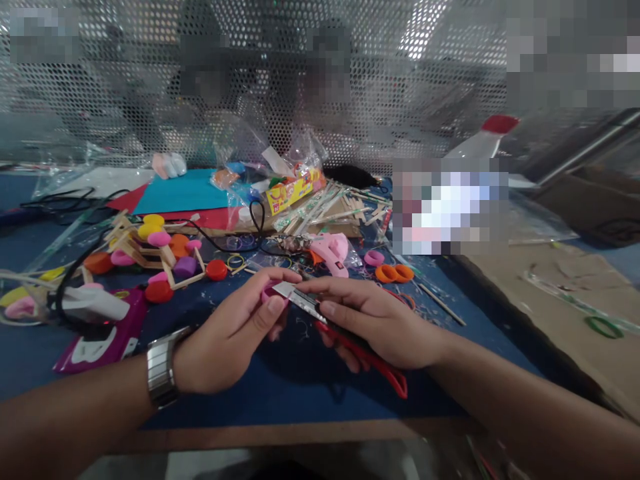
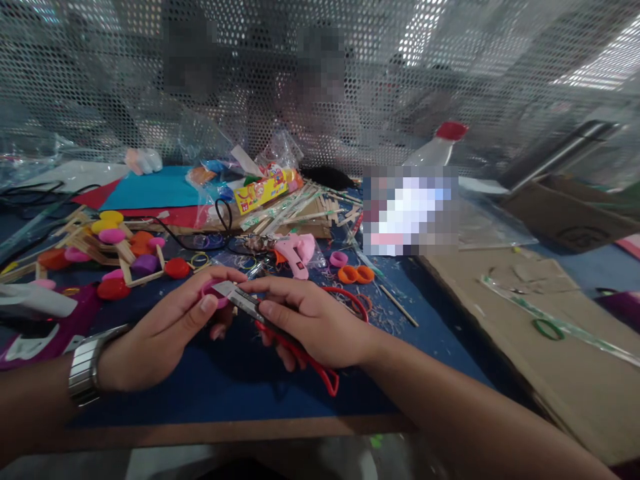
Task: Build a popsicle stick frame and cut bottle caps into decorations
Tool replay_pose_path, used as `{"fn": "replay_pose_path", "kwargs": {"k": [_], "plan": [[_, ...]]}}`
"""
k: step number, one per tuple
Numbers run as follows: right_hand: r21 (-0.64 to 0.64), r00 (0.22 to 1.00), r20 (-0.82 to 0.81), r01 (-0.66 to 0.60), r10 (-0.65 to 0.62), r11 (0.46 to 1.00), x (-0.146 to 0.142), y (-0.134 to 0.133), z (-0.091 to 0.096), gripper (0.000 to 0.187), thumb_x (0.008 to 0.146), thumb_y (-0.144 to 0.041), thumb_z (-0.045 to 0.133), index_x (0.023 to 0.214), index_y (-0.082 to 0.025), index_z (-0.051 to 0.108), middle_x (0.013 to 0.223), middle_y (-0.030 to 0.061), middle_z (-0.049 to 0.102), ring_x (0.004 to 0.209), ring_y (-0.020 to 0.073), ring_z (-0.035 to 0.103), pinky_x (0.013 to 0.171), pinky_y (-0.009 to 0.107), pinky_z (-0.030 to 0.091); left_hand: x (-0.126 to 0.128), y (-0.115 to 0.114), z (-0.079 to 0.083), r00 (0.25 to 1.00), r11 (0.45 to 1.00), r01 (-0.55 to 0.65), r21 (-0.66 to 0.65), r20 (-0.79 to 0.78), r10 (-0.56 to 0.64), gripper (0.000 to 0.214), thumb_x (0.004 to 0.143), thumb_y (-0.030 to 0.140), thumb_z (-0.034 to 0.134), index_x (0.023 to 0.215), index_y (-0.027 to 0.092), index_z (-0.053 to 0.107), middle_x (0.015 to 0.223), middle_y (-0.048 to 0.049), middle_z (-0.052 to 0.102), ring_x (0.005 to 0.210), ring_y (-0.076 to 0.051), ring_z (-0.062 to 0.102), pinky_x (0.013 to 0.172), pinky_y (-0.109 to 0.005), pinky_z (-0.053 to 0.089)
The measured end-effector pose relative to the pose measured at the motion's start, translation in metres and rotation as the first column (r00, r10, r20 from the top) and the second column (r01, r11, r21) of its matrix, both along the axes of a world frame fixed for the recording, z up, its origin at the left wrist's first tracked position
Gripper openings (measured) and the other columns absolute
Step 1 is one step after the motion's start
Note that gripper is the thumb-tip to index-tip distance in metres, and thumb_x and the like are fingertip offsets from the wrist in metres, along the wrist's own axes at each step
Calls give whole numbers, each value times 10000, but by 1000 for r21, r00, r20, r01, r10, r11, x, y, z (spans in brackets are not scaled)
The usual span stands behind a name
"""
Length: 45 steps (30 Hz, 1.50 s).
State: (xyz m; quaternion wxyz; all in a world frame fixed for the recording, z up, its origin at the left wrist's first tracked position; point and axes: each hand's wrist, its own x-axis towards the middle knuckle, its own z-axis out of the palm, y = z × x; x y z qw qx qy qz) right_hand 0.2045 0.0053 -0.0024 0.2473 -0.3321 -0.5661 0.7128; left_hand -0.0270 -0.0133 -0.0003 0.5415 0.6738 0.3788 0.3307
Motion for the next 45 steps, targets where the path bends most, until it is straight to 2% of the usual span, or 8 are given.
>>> {"fn": "replay_pose_path", "kwargs": {"k": [4, 7, 11, 23, 29, 35, 41, 45], "plan": [[-50, 999, -43, -12, 10, 999, 0, 3, 1, 507, 977, -398, 647, 1425, -167, 594, 682, -38, 638, 410, 68, 582, 376, 155, 473, 1, 3, 0, 998, 999, -25, 47, -49, 27, 420, 1067, 530, 412, 1284, 185, 511, 769, 23, 539, 671, -141, 533, 668, -283, 459], [-48, 999, -36, -5, 3, 999, 0, 2, 2, 517, 974, -389, 651, 1442, -175, 596, 676, -39, 641, 409, 65, 578, 376, 153, 471, 2, 3, -2, 998, 996, -54, 77, -28, 56, 397, 1072, 523, 407, 1247, 185, 520, 787, 19, 547, 683, -138, 548, 676, -280, 470], [-38, 1000, -24, 0, -1, 999, 0, 1, 3, 529, 973, -401, 650, 1453, -185, 599, 676, -38, 640, 415, 60, 576, 383, 147, 474, 2, 2, -4, 997, 992, -74, 103, 6, 74, 374, 1077, 509, 400, 1224, 186, 517, 808, 10, 556, 690, -142, 554, 663, -279, 480], [59, 998, 70, 5, -9, 998, -1, -3, 4, 504, 1014, -375, 587, 1494, -219, 578, 699, -31, 611, 434, 48, 565, 400, 137, 472, 2, 0, -8, 992, 984, -107, 143, -58, 116, 367, 1090, 502, 361, 1238, 193, 492, 809, 6, 563, 699, -146, 559, 677, -285, 487], [42, 997, 78, 8, -12, 999, -5, -8, 3, 529, 1017, -353, 569, 1525, -210, 539, 703, -32, 600, 429, 43, 549, 395, 133, 468, 3, -1, -8, 985, 979, -105, 174, -120, 126, 362, 1084, 521, 369, 1223, 215, 503, 790, 15, 564, 706, -150, 563, 683, -280, 486], [33, 999, 45, 16, -17, 999, -5, -7, 4, 542, 1003, -375, 600, 1518, -215, 547, 711, -26, 623, 433, 46, 562, 395, 136, 475, 2, 1, -6, 990, 985, -113, 130, -67, 122, 376, 1068, 534, 419, 1261, 229, 526, 845, 6, 575, 739, -153, 572, 698, -280, 494], [-12, 999, -45, -12, 11, 1000, -1, -1, 3, 514, 994, -394, 627, 1477, -223, 596, 714, -24, 630, 436, 47, 574, 390, 132, 475, -2, 2, -5, 991, 994, -110, -15, 73, 111, 423, 1073, 530, 404, 1312, 224, 572, 980, -51, 668, 826, -184, 618, 764, -321, 529], [-35, 999, -53, 6, -8, 999, -1, 0, 5, 525, 985, -388, 644, 1475, -207, 597, 707, -21, 637, 426, 50, 569, 380, 139, 475, -2, 5, -3, 991, 990, -130, 60, 42, 127, 394, 1056, 511, 476, 1277, 216, 616, 925, -40, 661, 785, -169, 632, 727, -297, 527]]}}
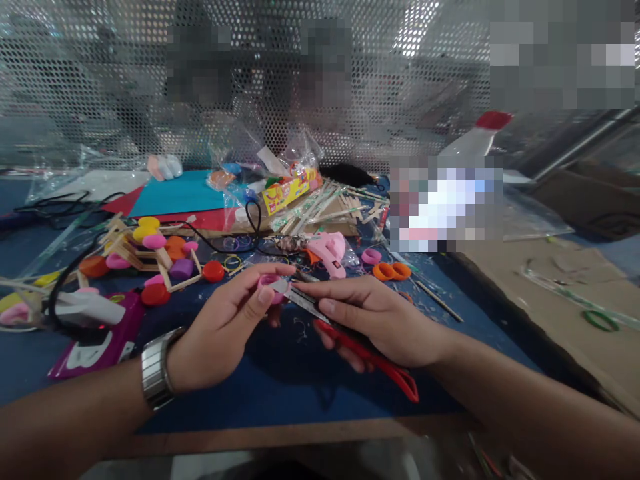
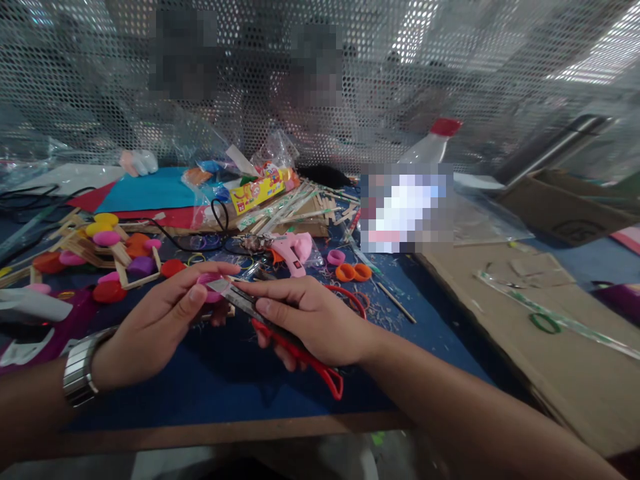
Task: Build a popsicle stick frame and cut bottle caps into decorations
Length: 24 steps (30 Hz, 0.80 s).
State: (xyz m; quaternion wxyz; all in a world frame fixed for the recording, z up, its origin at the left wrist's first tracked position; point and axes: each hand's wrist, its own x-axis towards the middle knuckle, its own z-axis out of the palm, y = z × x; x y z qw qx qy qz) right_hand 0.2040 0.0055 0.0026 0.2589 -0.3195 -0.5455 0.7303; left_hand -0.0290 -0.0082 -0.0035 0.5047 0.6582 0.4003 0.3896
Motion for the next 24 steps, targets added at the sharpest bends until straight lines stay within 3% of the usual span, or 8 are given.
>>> {"fn": "replay_pose_path", "kwargs": {"k": [3, 16, 24], "plan": [[1, 1000, 20, 17, -17, 1000, -1, 0, 0, 527, 985, -378, 641, 1482, -208, 589, 701, -26, 630, 422, 53, 567, 368, 142, 470, 0, 2, 0, 998, 998, -33, 61, -44, 35, 375, 1045, 497, 516, 1262, 211, 624, 875, -29, 662, 762, -168, 640, 728, -297, 527], [-3, 999, 43, 10, -10, 1000, -4, -4, 0, 504, 1015, -335, 584, 1505, -219, 562, 710, -25, 624, 418, 47, 563, 364, 132, 468, 1, 2, 1, 984, 993, -56, 103, -165, 73, 431, 1036, 508, 525, 1329, 205, 619, 898, -30, 708, 770, -168, 672, 739, -288, 532], [-21, 997, 67, 31, -30, 999, -8, -6, 0, 521, 1022, -324, 572, 1535, -247, 522, 710, -32, 613, 412, 48, 558, 348, 131, 464, 1, 3, -1, 980, 987, -111, 116, -153, 128, 394, 996, 473, 619, 1319, 252, 662, 1107, -62, 727, 790, -173, 702, 738, -301, 569]]}}
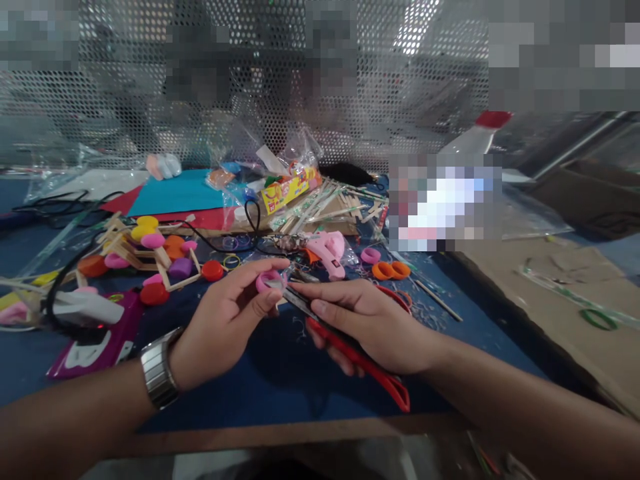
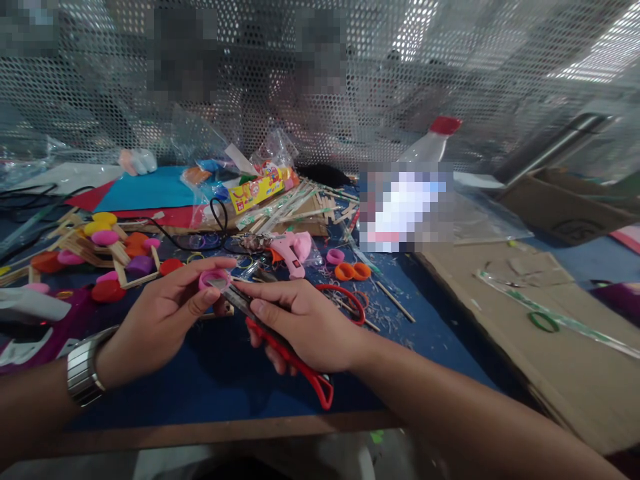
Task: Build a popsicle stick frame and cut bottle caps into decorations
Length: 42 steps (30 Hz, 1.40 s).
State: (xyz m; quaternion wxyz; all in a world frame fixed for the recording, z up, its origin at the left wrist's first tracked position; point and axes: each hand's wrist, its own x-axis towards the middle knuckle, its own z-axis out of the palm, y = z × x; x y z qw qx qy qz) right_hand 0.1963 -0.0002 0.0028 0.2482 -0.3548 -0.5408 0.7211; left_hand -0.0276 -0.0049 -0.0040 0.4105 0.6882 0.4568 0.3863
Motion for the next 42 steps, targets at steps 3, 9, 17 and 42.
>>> {"fn": "replay_pose_path", "kwargs": {"k": [3, 9, 17, 42], "plan": [[30, 1000, 28, -3, 3, 1000, -1, -2, 1, 516, 1024, -306, 563, 1534, -244, 524, 714, -30, 609, 414, 44, 553, 350, 125, 459, 1, 1, -3, 1000, 1000, 3, -1, 6, -3, 398, 991, 470, 626, 1322, 255, 673, 1168, -80, 724, 798, -178, 695, 726, -304, 586], [39, 1000, 0, 3, -3, 999, 2, 2, 0, 541, 1003, -367, 604, 1522, -230, 541, 723, -21, 635, 424, 50, 566, 362, 133, 464, 2, -2, 0, 993, 998, 4, -61, 119, 4, 436, 970, 489, 647, 1325, 238, 680, 1061, -78, 746, 835, -206, 696, 766, -329, 613], [26, 998, -60, 31, -29, 999, 7, 9, -2, 561, 972, -410, 654, 1491, -212, 578, 705, -21, 642, 414, 62, 564, 346, 150, 460, 3, 0, 4, 982, 990, 16, -142, 190, 12, 424, 984, 487, 627, 1280, 188, 685, 892, -58, 730, 803, -196, 718, 771, -330, 644], [142, 995, 91, 32, -45, 989, 2, -2, 0, 526, 1019, -294, 548, 1538, -217, 519, 718, -30, 595, 429, 38, 542, 386, 138, 469, 5, 2, 2, 973, 994, -38, -106, 225, 61, 422, 882, 391, 779, 1268, 223, 750, 993, -44, 685, 777, -157, 734, 731, -293, 689]]}}
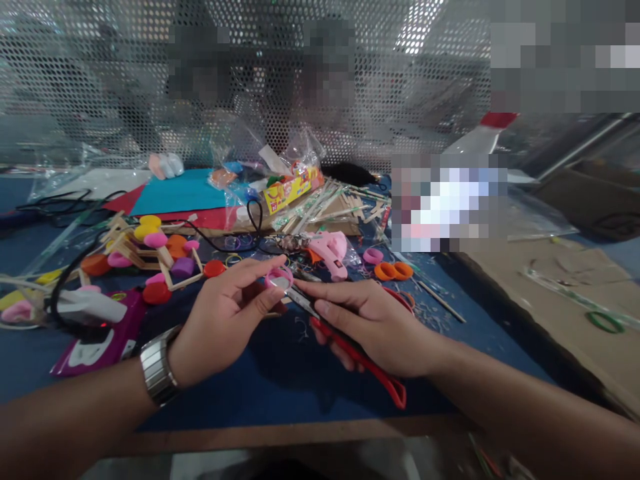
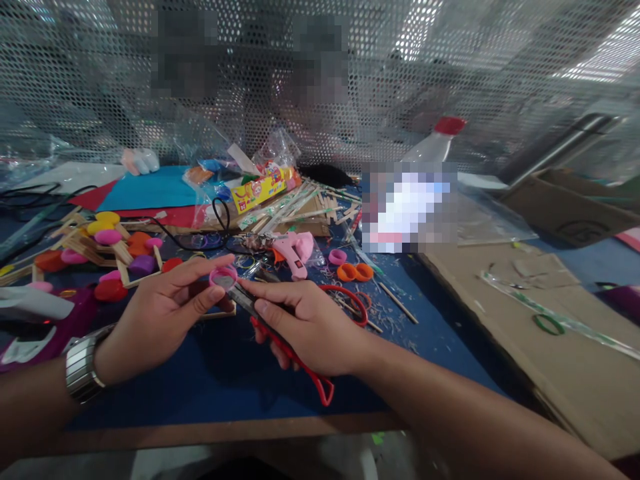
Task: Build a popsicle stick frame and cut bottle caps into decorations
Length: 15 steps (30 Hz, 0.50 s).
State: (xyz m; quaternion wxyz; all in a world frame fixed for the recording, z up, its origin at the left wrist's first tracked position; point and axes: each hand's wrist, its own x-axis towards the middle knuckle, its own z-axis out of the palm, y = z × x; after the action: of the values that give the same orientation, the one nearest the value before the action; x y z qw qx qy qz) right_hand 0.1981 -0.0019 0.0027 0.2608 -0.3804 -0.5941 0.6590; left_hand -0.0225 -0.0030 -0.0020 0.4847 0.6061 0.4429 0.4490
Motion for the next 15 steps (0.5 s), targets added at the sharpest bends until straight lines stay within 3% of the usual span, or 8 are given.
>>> {"fn": "replay_pose_path", "kwargs": {"k": [6, 10, 15], "plan": [[11, 1000, -15, 4, -4, 1000, 1, 1, -2, 525, 1014, -303, 573, 1532, -229, 528, 728, -27, 606, 434, 33, 546, 388, 127, 468, 1, 1, -3, 998, 1000, -19, -12, 65, 19, 397, 839, 346, 824, 1230, 303, 781, 983, -22, 665, 769, -131, 697, 738, -311, 701], [-47, 997, -79, -18, 15, 999, 4, 7, -4, 517, 1010, -338, 591, 1510, -211, 556, 705, -23, 630, 425, 48, 570, 379, 136, 478, 1, 1, -1, 998, 998, -48, -31, 27, 49, 412, 830, 373, 828, 1226, 269, 782, 1065, -50, 723, 838, -164, 728, 730, -287, 696], [-93, 991, -131, -37, 25, 995, 6, 12, -4, 542, 987, -375, 633, 1495, -198, 572, 695, -24, 641, 404, 52, 562, 350, 140, 469, 0, 0, 5, 999, 999, -28, 33, -17, 28, 331, 939, 392, 707, 1204, 210, 783, 1111, -76, 796, 950, -200, 781, 791, -248, 675]]}}
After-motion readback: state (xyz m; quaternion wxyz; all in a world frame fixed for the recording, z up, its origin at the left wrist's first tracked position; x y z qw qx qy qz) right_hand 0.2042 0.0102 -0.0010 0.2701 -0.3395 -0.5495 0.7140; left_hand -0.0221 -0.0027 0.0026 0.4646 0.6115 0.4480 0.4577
